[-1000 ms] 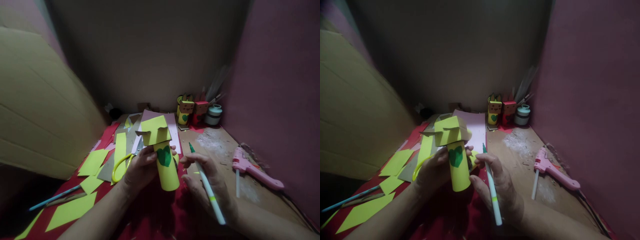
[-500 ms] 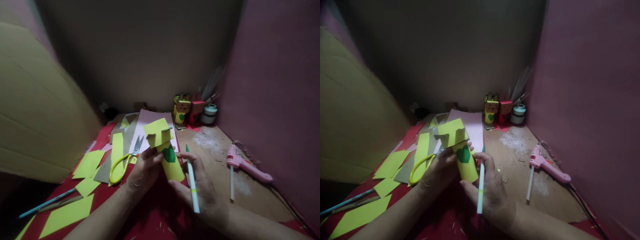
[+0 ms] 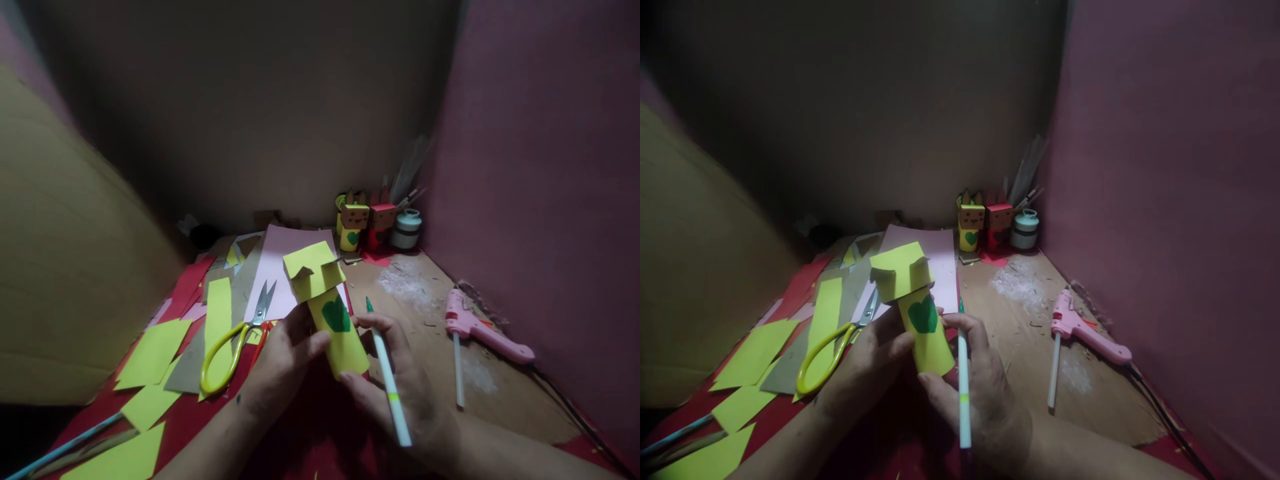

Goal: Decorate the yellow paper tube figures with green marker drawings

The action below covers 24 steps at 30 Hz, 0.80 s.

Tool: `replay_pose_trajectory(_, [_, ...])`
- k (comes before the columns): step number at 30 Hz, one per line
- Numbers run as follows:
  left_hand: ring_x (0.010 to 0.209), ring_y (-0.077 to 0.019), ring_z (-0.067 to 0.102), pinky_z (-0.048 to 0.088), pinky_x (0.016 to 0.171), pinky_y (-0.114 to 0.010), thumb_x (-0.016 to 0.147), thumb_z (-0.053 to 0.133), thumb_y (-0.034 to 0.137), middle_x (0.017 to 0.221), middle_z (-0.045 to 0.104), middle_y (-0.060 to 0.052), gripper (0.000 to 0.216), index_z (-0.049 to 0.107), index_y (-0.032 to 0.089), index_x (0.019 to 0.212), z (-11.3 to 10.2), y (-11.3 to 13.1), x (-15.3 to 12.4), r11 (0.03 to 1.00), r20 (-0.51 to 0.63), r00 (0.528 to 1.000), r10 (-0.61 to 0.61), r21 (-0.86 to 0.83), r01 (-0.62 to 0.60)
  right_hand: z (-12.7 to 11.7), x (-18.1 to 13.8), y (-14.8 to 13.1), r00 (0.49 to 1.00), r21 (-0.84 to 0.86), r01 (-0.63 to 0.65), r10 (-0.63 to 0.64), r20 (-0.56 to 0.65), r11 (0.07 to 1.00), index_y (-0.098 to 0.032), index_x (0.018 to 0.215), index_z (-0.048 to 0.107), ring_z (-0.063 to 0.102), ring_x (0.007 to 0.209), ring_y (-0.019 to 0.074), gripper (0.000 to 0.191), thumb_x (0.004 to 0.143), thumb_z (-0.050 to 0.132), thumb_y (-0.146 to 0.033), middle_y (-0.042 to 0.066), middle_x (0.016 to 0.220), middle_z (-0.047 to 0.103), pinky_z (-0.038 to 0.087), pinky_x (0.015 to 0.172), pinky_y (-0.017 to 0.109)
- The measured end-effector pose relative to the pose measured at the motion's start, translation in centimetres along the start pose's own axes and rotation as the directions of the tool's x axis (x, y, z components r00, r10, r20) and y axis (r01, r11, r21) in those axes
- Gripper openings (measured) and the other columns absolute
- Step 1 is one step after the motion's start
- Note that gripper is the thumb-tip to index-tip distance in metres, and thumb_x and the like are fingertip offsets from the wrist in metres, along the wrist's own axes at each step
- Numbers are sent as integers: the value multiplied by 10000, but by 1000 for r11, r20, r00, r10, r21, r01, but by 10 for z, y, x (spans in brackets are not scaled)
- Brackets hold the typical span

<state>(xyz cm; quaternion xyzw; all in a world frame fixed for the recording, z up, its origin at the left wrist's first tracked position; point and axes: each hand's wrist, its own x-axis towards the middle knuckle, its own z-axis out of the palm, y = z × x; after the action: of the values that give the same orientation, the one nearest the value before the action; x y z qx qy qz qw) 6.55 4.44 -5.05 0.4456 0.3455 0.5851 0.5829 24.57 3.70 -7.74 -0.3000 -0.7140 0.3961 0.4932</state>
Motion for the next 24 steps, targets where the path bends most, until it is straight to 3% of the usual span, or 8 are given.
replay_pose_trajectory(3, [1075,-288,739,597,940,-380,792,876,278,1138,809,-100,338,804,218,1117,0,0,-2,998,16,999,-27,-62,28,0,-2,3,999,-8,-40,40,26,999,-359,1389,408,737,783,197,565,913,684,-228,96,1252,649,661,638,340])
replay_pose_trajectory(7, [1023,-274,758,599,924,-369,756,881,266,1075,823,-81,324,817,228,1072,-2,2,-1,987,50,997,-51,-149,58,-3,-4,4,994,-102,110,-109,15,989,-403,1430,392,716,953,227,644,897,728,-267,82,1324,602,667,729,348])
replay_pose_trajectory(10, [1102,-315,745,605,945,-392,727,881,304,1075,828,-91,312,822,222,1021,-2,7,1,984,66,995,-76,-157,85,-5,-4,2,978,-135,207,-204,40,969,-383,1458,387,674,1135,258,662,902,723,-258,82,1339,591,645,915,386])
replay_pose_trajectory(13, [1213,-322,709,605,964,-368,766,850,290,1114,829,-89,260,820,230,1017,-1,13,0,984,62,991,-123,-125,130,-5,-2,2,963,-139,268,-263,54,953,-358,1456,394,676,1155,254,634,912,691,-226,80,1314,615,614,988,384])
replay_pose_trajectory(17, [1235,-316,703,607,985,-366,777,832,281,1124,830,-52,254,806,252,1028,1,17,-2,983,35,988,-148,-107,151,-5,-2,2,956,-163,290,-291,18,943,-314,1436,441,689,1086,246,569,924,677,-241,87,1274,629,622,946,370])
replay_pose_trajectory(21, [1254,-315,688,607,977,-361,787,811,270,1102,828,-63,228,795,236,1012,2,19,-2,982,26,985,-172,-76,173,-10,-1,-6,939,-139,308,-324,-114,941,-292,1359,581,672,910,190,358,1012,575,-202,39,1033,638,619,837,314])
replay_pose_trajectory(24, [1236,-326,692,611,958,-378,803,808,261,1074,827,-84,184,798,235,985,3,20,-1,982,32,983,-181,-53,182,-16,1,-14,920,-159,368,-384,-80,916,-283,1297,666,675,836,169,339,1014,551,-135,37,962,628,600,713,265])
